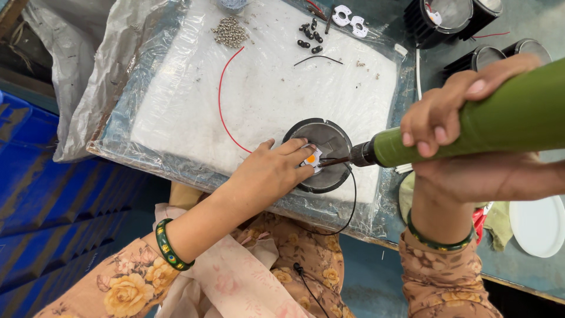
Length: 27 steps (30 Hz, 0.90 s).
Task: The person assembles LED light fixtures by inserting wires into black heat sink housings, securing them with a screwdriver, and attaching LED panels. They handle multiple components including wires, screws, and diffusers on a workbench.
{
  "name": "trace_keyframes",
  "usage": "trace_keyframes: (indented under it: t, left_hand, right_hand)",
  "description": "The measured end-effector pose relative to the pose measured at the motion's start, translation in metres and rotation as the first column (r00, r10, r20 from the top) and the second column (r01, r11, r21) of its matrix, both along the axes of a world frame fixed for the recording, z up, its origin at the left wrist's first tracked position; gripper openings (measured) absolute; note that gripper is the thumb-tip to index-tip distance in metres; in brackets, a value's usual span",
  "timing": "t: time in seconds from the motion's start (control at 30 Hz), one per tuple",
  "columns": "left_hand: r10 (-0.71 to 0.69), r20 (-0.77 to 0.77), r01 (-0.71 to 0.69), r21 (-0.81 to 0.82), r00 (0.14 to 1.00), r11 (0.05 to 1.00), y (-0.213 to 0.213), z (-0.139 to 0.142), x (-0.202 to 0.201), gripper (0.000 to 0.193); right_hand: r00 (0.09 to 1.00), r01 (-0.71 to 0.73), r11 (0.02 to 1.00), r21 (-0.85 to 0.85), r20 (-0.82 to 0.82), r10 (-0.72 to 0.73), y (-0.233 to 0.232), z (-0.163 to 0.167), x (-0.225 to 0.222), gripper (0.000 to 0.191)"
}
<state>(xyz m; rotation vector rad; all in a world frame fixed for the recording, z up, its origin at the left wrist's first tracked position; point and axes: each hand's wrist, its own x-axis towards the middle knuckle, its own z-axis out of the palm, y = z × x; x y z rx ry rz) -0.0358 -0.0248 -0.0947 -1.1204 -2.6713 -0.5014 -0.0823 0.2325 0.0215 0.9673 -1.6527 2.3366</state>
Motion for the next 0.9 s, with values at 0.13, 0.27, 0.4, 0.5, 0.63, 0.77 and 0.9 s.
trace_keyframes:
  t: [0.13, 0.27, 0.4, 0.5, 0.63, 0.77, 0.9]
  left_hand:
    - [0.004, 0.025, -0.004, 0.003, 1.0, 1.0, 0.001, 0.003, 0.001, 0.024]
    - [0.005, 0.06, -0.004, -0.016, 0.998, 1.0, 0.003, 0.005, 0.001, 0.026]
    - [-0.003, 0.08, 0.005, -0.024, 0.997, 1.0, 0.002, 0.007, 0.0, 0.027]
    - [-0.008, 0.087, 0.011, -0.03, 0.996, 0.999, 0.002, 0.006, 0.0, 0.027]
    - [-0.002, 0.08, 0.005, -0.034, 0.997, 0.999, 0.002, 0.003, 0.0, 0.028]
    - [-0.026, 0.036, 0.027, -0.018, 0.999, 0.999, 0.001, 0.003, -0.001, 0.027]
    - [-0.035, -0.155, 0.029, -0.041, 0.987, 0.999, -0.009, 0.011, 0.003, 0.025]
  right_hand:
    - [0.996, 0.087, 0.996, 0.03, 0.031, -0.088, -0.011, 0.001, 0.006, 0.083]
    - [0.995, 0.086, 0.995, 0.044, -0.061, -0.083, -0.023, 0.0, 0.01, 0.088]
    - [0.992, 0.088, 0.995, 0.036, -0.09, -0.084, -0.028, 0.0, 0.013, 0.089]
    - [0.982, 0.16, 0.986, 0.052, -0.108, -0.153, -0.027, 0.001, 0.01, 0.086]
    - [0.993, 0.031, 0.997, 0.07, -0.116, -0.022, -0.015, 0.006, 0.003, 0.075]
    - [0.997, 0.044, 0.995, 0.092, -0.072, -0.038, 0.018, 0.017, 0.008, 0.071]
    - [0.992, 0.125, 0.99, 0.061, -0.009, -0.125, 0.058, 0.017, 0.026, 0.067]
